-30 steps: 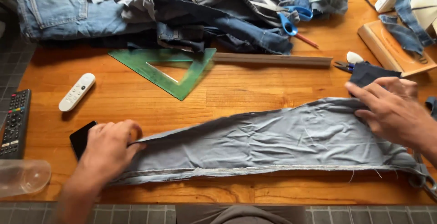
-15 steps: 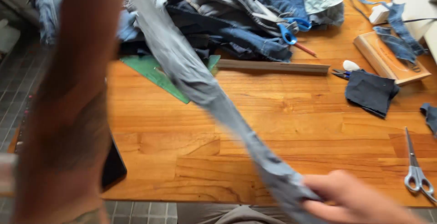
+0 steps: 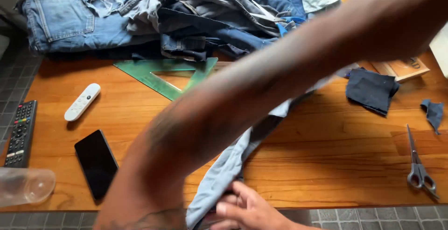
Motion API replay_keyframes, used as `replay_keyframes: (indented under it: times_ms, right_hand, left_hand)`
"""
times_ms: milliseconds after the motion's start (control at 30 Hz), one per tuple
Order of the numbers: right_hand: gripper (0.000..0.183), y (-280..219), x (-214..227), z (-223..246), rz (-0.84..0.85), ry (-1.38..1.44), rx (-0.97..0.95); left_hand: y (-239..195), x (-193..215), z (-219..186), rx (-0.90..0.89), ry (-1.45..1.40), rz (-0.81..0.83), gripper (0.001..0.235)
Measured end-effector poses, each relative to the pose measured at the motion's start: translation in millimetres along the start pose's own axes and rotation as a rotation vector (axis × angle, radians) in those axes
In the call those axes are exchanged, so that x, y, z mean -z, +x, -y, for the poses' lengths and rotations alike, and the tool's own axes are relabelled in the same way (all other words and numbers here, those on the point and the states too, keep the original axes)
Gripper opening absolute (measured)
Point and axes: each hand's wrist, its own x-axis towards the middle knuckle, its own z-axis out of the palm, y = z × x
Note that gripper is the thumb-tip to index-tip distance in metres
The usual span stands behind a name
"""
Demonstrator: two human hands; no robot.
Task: The person cuts a light blue denim garment along a seam using blue-handled scissors. They then unfold the cut piece, smooth it on the table, and use a ruler and pencil to mark a line on the fabric.
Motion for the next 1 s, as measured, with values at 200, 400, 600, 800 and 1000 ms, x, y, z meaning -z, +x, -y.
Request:
replay_keyframes:
  times_ms: [200, 400, 600, 800, 1000]
  right_hand:
    - [0.018, -40, 49, 50, -0.164, -0.637, -0.007]
    - [0.034, -81, 145, 211, -0.835, -2.118, 0.557]
    - [0.045, -115, 299, 288, -1.089, -2.617, 0.169]
    - [0.027, -117, 288, 336, -0.889, -2.269, 0.491]
    - [0.038, -102, 253, 365, -0.91, -1.97, 0.146]
  left_hand:
    - [-244, 68, -102, 0.335, 0.061, 0.261, 0.044]
    - [-405, 58, -184, 0.597, 0.34, 0.426, 0.048]
    - [-487, 84, -149, 0.364, 0.102, 0.088, 0.024]
    - [-468, 203, -82, 0.885, 0.051, 0.049, 0.034]
    - [-389, 274, -40, 1.113, 0.053, 0.029, 0.029]
